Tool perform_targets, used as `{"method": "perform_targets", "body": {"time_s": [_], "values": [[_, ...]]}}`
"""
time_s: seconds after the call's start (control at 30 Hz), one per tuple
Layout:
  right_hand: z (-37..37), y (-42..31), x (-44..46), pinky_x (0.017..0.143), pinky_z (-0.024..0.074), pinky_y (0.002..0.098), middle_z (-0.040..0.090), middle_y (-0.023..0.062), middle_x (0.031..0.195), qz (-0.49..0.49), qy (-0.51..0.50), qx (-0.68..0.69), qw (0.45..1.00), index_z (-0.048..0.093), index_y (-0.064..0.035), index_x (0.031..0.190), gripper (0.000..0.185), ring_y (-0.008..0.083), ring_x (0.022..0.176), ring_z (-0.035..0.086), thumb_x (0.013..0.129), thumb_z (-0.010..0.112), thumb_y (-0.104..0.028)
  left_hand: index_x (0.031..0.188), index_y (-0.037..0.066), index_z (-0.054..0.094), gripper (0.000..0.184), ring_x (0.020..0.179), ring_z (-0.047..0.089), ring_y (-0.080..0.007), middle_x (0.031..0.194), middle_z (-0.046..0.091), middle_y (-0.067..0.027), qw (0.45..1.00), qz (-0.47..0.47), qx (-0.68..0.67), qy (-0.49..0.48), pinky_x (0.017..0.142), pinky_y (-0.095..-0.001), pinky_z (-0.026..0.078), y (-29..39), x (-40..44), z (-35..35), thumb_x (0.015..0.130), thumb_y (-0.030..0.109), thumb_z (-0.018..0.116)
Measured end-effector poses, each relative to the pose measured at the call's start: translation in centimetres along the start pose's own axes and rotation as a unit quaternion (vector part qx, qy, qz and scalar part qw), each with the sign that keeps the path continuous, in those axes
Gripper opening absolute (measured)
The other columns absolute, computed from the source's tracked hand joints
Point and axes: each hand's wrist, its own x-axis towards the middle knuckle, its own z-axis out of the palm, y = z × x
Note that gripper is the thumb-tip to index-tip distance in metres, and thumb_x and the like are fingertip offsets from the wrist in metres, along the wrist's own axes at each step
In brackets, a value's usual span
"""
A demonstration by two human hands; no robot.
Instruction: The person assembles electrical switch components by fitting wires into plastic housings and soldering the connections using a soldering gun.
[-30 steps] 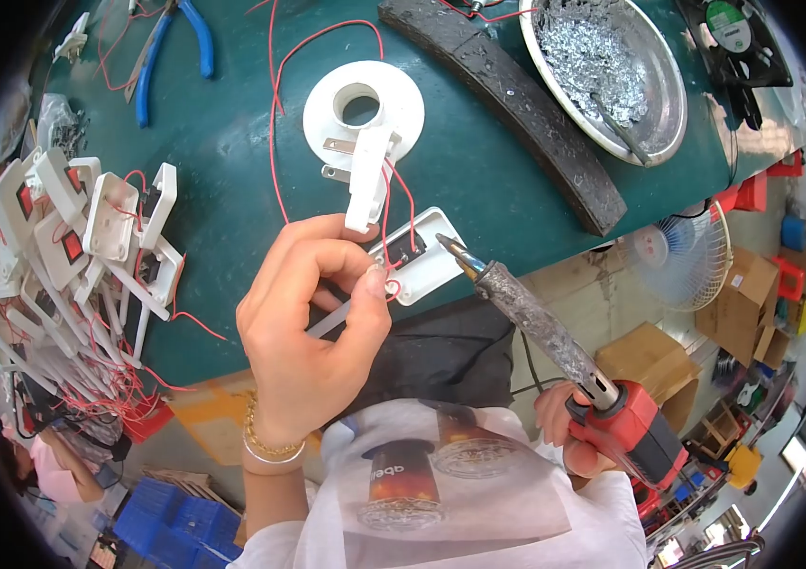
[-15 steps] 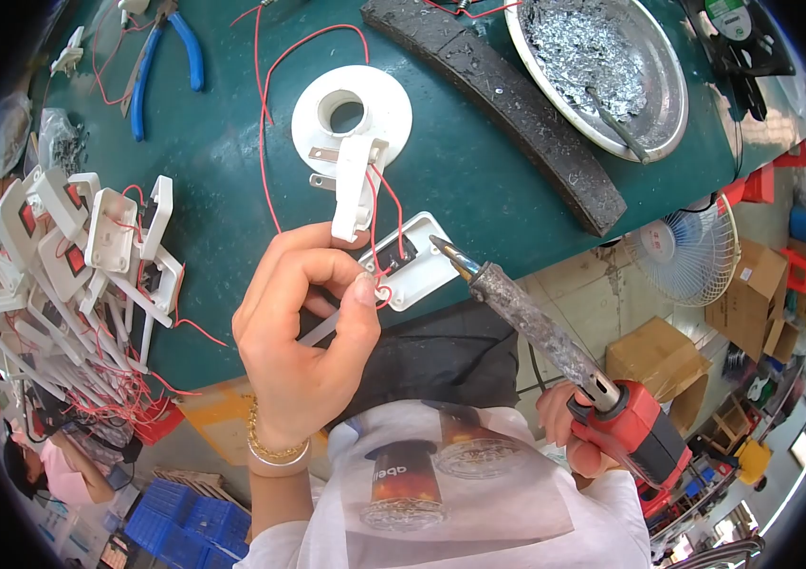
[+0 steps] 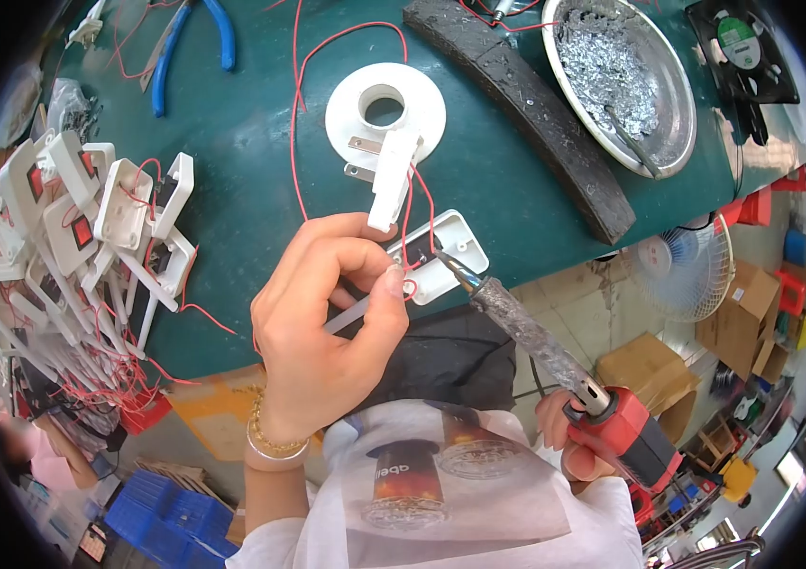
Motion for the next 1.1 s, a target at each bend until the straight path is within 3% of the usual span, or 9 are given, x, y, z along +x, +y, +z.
{"method": "perform_targets", "body": {"time_s": [0.1,0.23,0.3,0.33,0.4,0.53,0.63,0.8,1.1], "values": [[-1.4,0.3,-0.3,0.053,0.0455,0.0352,0.057,0.0111,0.067,0.015,-0.072,0.013,0.997,0.055,0.0031,0.077,0.042,0.0227,0.054,0.054,0.062,0.084,-0.022,0.078,0.000,0.058,0.010,0.061,0.058,-0.0096,0.092,0.062,-0.0108,1.000,0.000,-0.006,-0.002,0.049,-0.0205,0.043,0.0,0.0,0.0,0.071,-0.003,0.064],[-1.5,0.8,-0.3,0.053,0.0443,0.0340,0.056,0.0093,0.066,0.000,-0.061,0.018,0.998,0.055,0.0010,0.075,0.036,0.0219,0.054,0.053,0.062,0.083,-0.018,0.078,0.000,0.058,0.009,0.060,0.058,-0.0099,0.091,0.062,-0.0105,1.000,0.005,-0.010,-0.004,0.048,-0.0205,0.043,0.0,0.1,-0.1,0.071,-0.003,0.064],[-1.8,1.8,0.0,0.052,0.0415,0.0310,0.055,0.0077,0.065,-0.102,-0.108,0.054,0.987,0.055,-0.0005,0.073,0.036,0.0200,0.054,0.052,0.063,0.083,-0.021,0.078,0.000,0.058,0.009,0.060,0.058,-0.0099,0.091,0.062,-0.0104,1.000,0.002,-0.012,-0.003,0.048,-0.0205,0.043,0.0,0.0,0.0,0.071,-0.003,0.064],[-1.3,1.2,0.2,0.052,0.0415,0.0310,0.055,0.0077,0.065,-0.102,-0.108,0.054,0.987,0.055,-0.0005,0.073,0.036,0.0200,0.054,0.052,0.063,0.083,-0.021,0.078,0.000,0.058,0.009,0.061,0.058,-0.0099,0.091,0.062,-0.0102,1.000,0.000,-0.014,-0.004,0.048,-0.0205,0.043,0.0,0.0,0.0,0.071,-0.003,0.064],[0.3,-0.5,0.9,0.050,0.0386,0.0310,0.055,0.0078,0.067,0.041,-0.021,0.071,0.996,0.055,0.0012,0.074,0.035,0.0190,0.055,0.051,0.065,0.082,-0.020,0.078,0.000,0.058,0.009,0.061,0.059,-0.0100,0.091,0.062,-0.0103,1.000,-0.001,-0.013,-0.004,0.048,-0.0205,0.043,0.0,0.0,0.0,0.071,-0.003,0.064],[-0.3,0.2,1.2,0.051,0.0387,0.0320,0.057,0.0094,0.070,-0.001,-0.070,0.144,0.987,0.056,0.0026,0.075,0.037,0.0186,0.058,0.052,0.065,0.083,-0.022,0.078,0.000,0.058,0.009,0.061,0.059,-0.0101,0.091,0.062,-0.0104,1.000,-0.003,-0.012,-0.004,0.048,-0.0205,0.043,0.0,0.0,0.0,0.072,-0.003,0.064],[-0.2,-0.6,1.1,0.052,0.0398,0.0322,0.058,0.0120,0.073,0.062,-0.044,0.118,0.990,0.057,0.0033,0.076,0.035,0.0200,0.062,0.053,0.064,0.083,-0.018,0.078,0.000,0.058,0.009,0.061,0.059,-0.0103,0.091,0.062,-0.0106,1.000,-0.002,-0.012,-0.003,0.049,-0.0207,0.043,0.0,0.0,0.0,0.072,-0.002,0.064],[-1.1,1.1,0.7,0.053,0.0403,0.0323,0.057,0.0129,0.074,-0.016,-0.099,0.175,0.979,0.057,0.0035,0.077,0.036,0.0201,0.063,0.053,0.064,0.082,-0.018,0.078,0.000,0.058,0.009,0.061,0.059,-0.0105,0.092,0.062,-0.0109,1.000,-0.001,-0.004,-0.005,0.050,-0.0210,0.044,0.0,-0.1,0.0,0.072,-0.002,0.064],[-0.1,0.1,0.3,0.052,0.0387,0.0274,0.056,0.0102,0.071,0.025,-0.017,0.128,0.991,0.054,0.0027,0.074,0.038,0.0158,0.060,0.051,0.065,0.083,-0.020,0.079,-0.001,0.058,0.009,0.062,0.058,-0.0102,0.093,0.062,-0.0115,1.000,0.008,0.001,-0.010,0.051,-0.0208,0.044,0.1,0.0,-0.1,0.073,-0.003,0.063]]}}
